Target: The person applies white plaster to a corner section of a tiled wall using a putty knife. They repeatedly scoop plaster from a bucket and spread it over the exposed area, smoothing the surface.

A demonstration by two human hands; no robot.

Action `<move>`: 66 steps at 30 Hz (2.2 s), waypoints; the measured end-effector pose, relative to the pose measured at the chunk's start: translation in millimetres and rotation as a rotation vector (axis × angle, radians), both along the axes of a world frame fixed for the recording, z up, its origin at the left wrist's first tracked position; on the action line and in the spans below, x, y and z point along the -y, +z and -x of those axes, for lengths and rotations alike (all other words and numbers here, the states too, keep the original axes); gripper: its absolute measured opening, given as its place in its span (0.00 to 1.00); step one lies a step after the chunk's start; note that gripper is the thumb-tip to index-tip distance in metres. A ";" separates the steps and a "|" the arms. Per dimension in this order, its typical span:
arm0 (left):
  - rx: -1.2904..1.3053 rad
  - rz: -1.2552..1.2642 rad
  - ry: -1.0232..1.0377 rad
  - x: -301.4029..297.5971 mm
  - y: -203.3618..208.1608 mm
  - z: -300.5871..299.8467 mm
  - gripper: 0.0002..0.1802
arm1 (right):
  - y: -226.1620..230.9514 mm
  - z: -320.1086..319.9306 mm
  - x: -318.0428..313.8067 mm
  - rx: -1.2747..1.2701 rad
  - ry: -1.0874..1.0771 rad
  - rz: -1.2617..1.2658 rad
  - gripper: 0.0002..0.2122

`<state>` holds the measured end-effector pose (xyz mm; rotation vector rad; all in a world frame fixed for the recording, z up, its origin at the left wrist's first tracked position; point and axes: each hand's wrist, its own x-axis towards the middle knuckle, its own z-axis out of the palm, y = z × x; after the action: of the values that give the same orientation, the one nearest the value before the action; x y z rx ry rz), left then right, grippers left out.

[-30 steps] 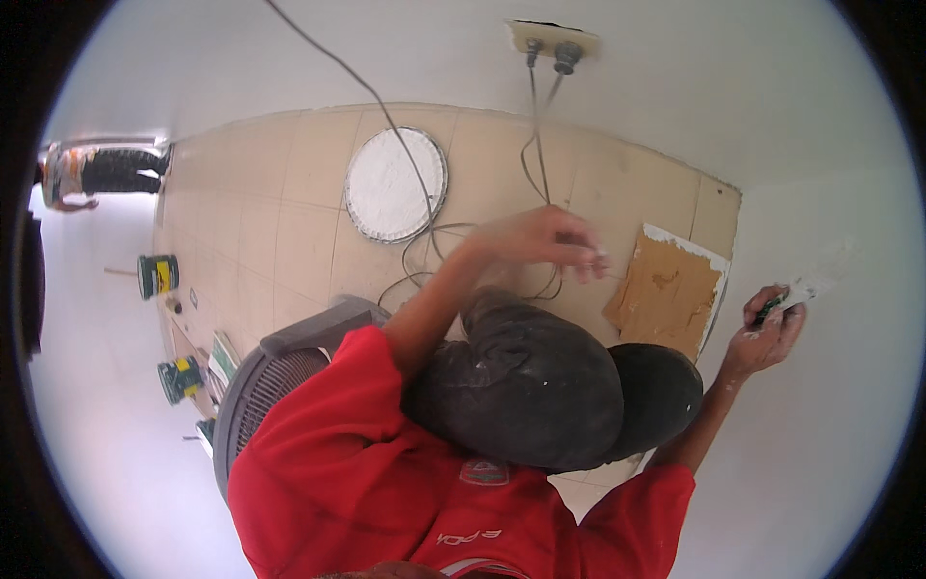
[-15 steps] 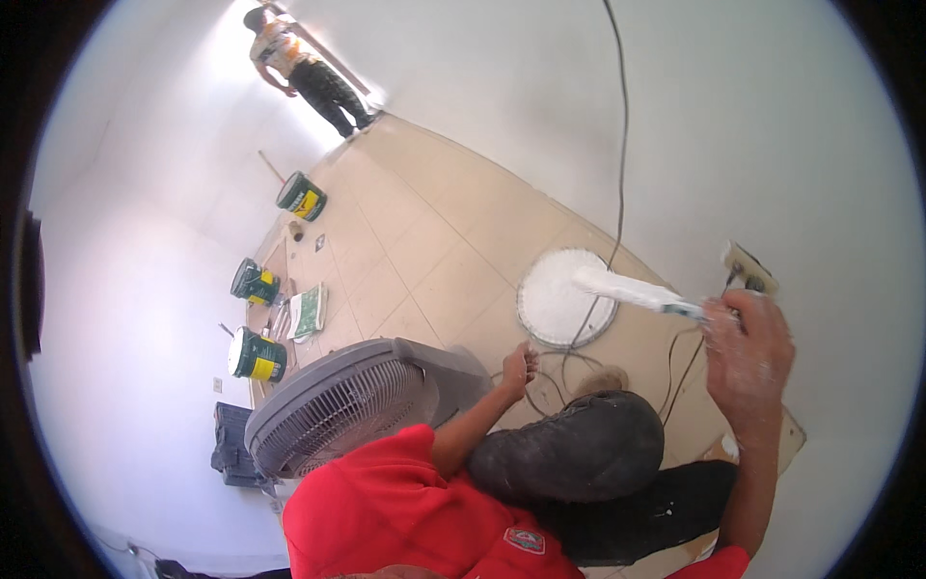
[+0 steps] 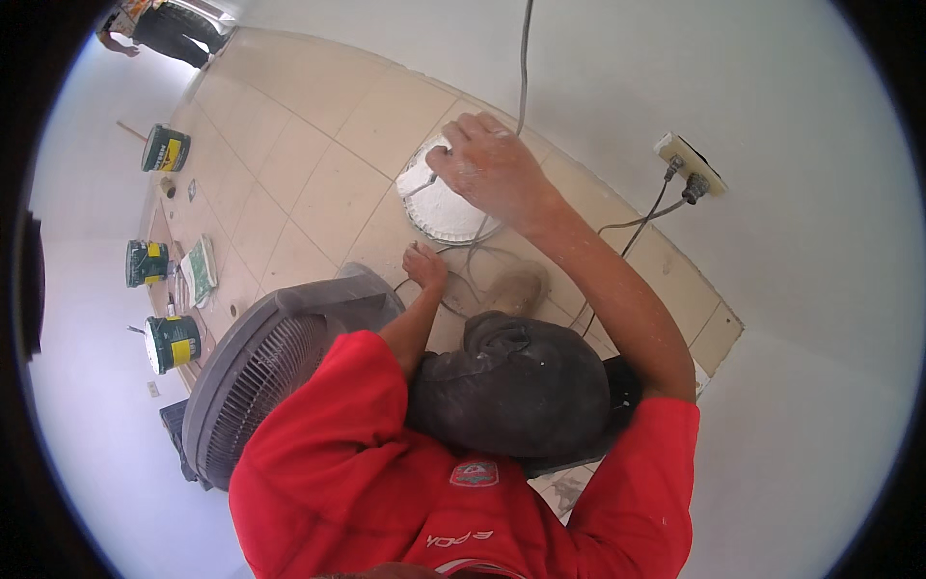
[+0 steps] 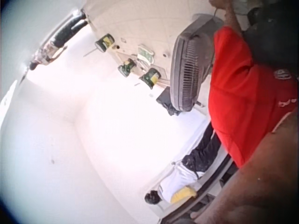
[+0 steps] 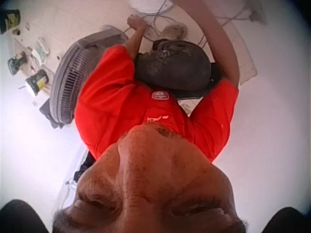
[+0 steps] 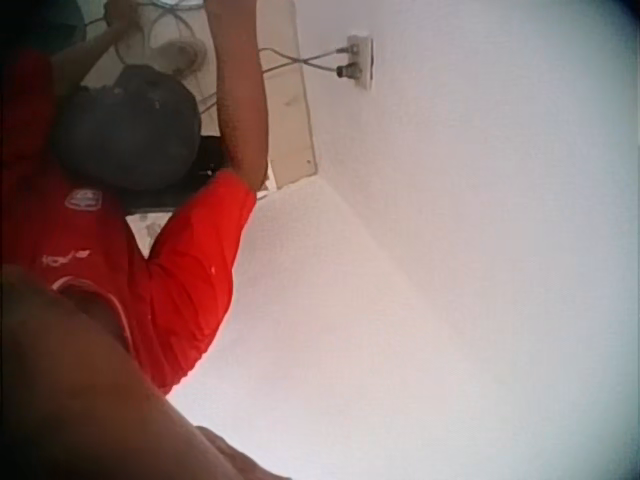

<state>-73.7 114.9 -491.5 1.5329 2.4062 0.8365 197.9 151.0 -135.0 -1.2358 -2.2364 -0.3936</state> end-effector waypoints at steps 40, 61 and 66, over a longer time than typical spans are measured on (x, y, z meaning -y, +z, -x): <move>-0.155 0.163 -0.020 4.0 -10.7 -14.7 0.34 | -139.9 42.8 -106.0 0.189 -0.232 0.570 0.05; -0.206 0.175 0.058 4.3 -12.1 -23.2 0.33 | -82.8 -10.0 -28.3 -0.394 -0.081 1.036 0.23; -0.211 0.166 0.073 7.0 -20.9 -21.3 0.34 | -71.2 -26.7 -12.5 -1.072 -0.026 1.601 0.16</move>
<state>-52.5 107.9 -512.5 1.5468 2.6178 0.4927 224.6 163.5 -206.2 -1.4533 -1.2271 1.9098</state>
